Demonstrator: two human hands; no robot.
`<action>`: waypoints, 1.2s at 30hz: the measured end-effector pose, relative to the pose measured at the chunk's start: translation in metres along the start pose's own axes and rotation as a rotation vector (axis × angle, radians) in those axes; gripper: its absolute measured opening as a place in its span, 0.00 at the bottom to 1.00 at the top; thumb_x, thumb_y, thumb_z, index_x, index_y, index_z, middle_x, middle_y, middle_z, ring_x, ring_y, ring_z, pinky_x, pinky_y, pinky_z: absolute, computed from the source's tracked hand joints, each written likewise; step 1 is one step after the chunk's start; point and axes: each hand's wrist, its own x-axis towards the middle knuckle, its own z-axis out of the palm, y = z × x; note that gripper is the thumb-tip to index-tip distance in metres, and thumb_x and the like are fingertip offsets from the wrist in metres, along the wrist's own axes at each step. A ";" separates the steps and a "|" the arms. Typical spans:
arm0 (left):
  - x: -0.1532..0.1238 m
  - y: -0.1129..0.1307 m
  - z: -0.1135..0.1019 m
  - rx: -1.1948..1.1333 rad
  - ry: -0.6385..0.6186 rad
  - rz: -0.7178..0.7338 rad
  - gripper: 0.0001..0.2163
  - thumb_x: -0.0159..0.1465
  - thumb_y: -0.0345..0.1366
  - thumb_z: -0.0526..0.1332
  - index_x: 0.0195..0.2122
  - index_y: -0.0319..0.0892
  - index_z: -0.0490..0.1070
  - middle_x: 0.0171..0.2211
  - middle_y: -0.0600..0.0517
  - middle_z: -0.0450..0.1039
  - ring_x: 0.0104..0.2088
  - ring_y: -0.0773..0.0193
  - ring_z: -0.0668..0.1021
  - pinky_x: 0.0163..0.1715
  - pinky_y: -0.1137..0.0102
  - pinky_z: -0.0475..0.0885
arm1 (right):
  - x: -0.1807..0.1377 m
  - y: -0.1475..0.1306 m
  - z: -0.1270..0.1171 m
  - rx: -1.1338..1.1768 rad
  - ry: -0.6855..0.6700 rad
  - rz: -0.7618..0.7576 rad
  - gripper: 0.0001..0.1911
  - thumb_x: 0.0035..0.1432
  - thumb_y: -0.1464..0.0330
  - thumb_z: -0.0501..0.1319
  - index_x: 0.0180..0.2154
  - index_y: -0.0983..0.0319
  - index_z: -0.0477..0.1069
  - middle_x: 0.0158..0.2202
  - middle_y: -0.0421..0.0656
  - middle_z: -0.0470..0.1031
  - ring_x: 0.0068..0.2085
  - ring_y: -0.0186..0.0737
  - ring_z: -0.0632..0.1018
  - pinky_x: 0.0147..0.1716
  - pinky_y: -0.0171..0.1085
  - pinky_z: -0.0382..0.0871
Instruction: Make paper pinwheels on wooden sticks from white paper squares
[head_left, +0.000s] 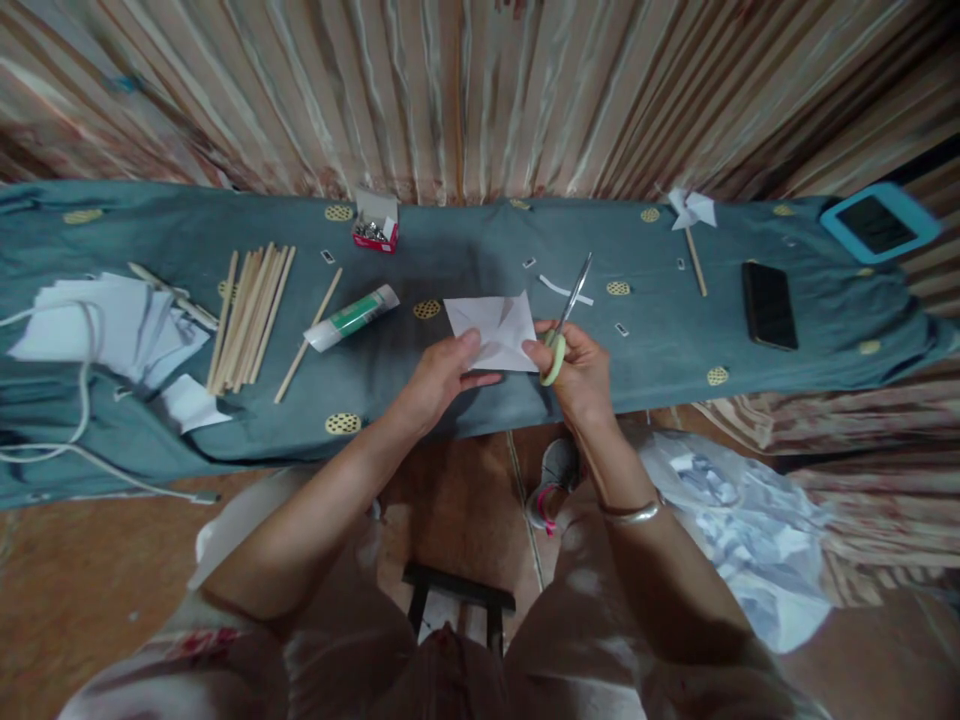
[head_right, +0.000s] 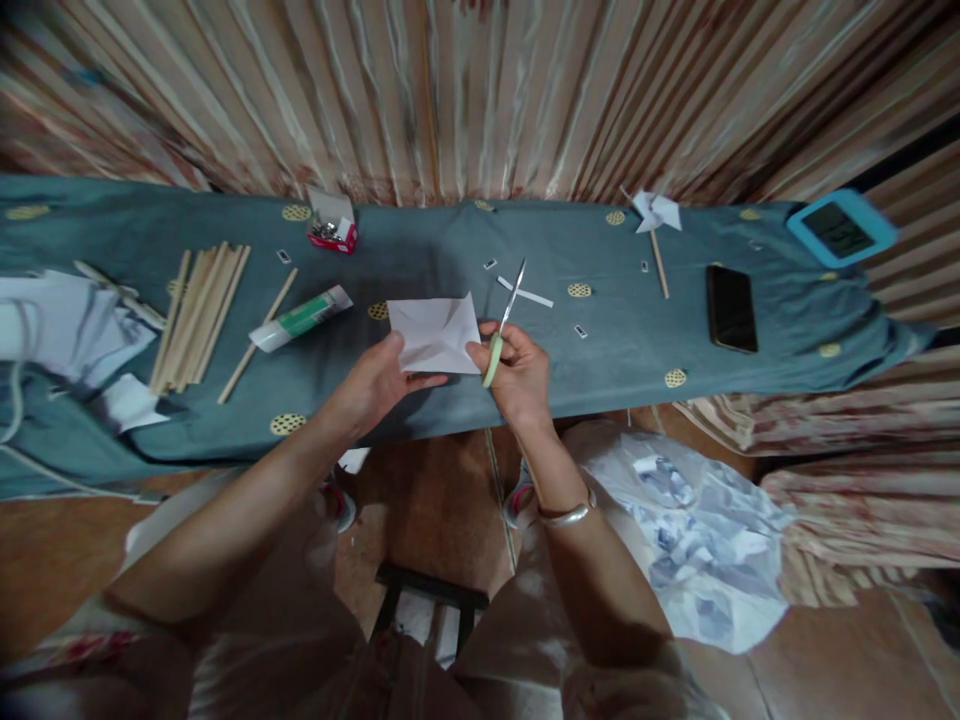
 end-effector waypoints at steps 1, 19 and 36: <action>-0.001 -0.002 0.001 0.013 -0.007 0.012 0.26 0.49 0.55 0.71 0.42 0.41 0.76 0.45 0.44 0.80 0.50 0.46 0.78 0.48 0.56 0.75 | 0.000 0.001 0.001 -0.001 0.011 -0.001 0.20 0.36 0.61 0.74 0.33 0.58 0.73 0.23 0.31 0.70 0.23 0.28 0.68 0.24 0.31 0.61; 0.008 -0.010 0.001 0.276 0.318 0.213 0.08 0.46 0.36 0.69 0.22 0.40 0.72 0.21 0.56 0.72 0.24 0.68 0.71 0.28 0.71 0.67 | -0.007 0.006 0.021 0.064 -0.049 0.053 0.23 0.34 0.57 0.75 0.33 0.57 0.72 0.24 0.32 0.75 0.26 0.33 0.73 0.27 0.33 0.66; 0.014 0.021 -0.011 0.101 0.414 0.204 0.07 0.45 0.32 0.70 0.26 0.41 0.75 0.27 0.54 0.77 0.27 0.67 0.76 0.28 0.73 0.71 | -0.029 -0.002 0.008 -0.020 -0.393 0.132 0.24 0.45 0.49 0.71 0.38 0.59 0.75 0.28 0.40 0.80 0.29 0.35 0.76 0.32 0.36 0.71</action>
